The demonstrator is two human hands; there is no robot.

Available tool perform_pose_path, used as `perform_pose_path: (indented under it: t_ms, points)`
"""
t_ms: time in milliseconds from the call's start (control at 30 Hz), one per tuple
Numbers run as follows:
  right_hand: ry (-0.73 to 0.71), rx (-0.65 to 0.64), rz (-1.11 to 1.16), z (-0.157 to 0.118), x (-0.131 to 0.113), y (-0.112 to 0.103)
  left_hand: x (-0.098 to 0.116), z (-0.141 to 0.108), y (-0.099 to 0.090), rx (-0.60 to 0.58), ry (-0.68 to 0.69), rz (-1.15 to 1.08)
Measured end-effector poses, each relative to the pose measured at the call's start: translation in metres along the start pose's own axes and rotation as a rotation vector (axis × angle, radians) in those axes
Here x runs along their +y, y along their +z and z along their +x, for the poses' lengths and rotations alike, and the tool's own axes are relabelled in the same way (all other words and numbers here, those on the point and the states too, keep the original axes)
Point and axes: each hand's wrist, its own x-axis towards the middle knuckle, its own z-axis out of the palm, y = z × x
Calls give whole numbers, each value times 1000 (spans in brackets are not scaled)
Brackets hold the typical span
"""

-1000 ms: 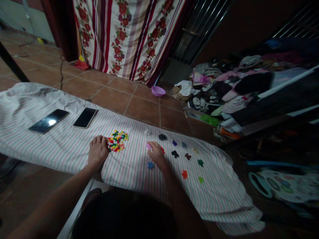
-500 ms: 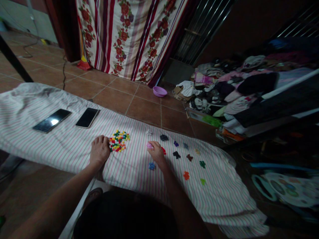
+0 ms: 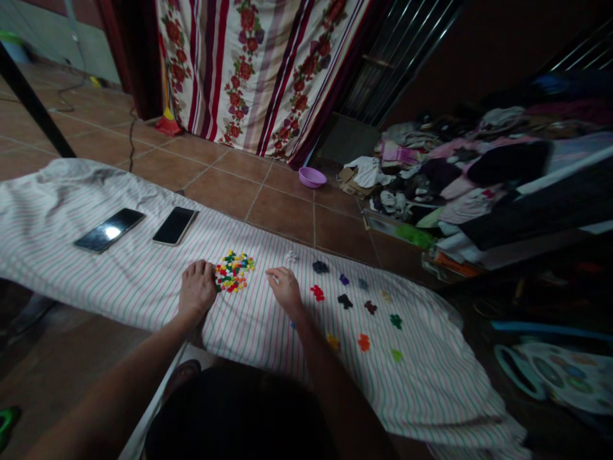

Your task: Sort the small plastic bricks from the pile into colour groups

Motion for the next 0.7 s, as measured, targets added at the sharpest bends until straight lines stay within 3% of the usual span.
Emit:
perform_pose_path:
  t_ms: [300,700]
  points:
    - [-33,-124,-71,19,-38,32,-1,0,2,14,1,12]
    - [42,-113,-130,22,-57,36,-2,-1,3,22,16,5]
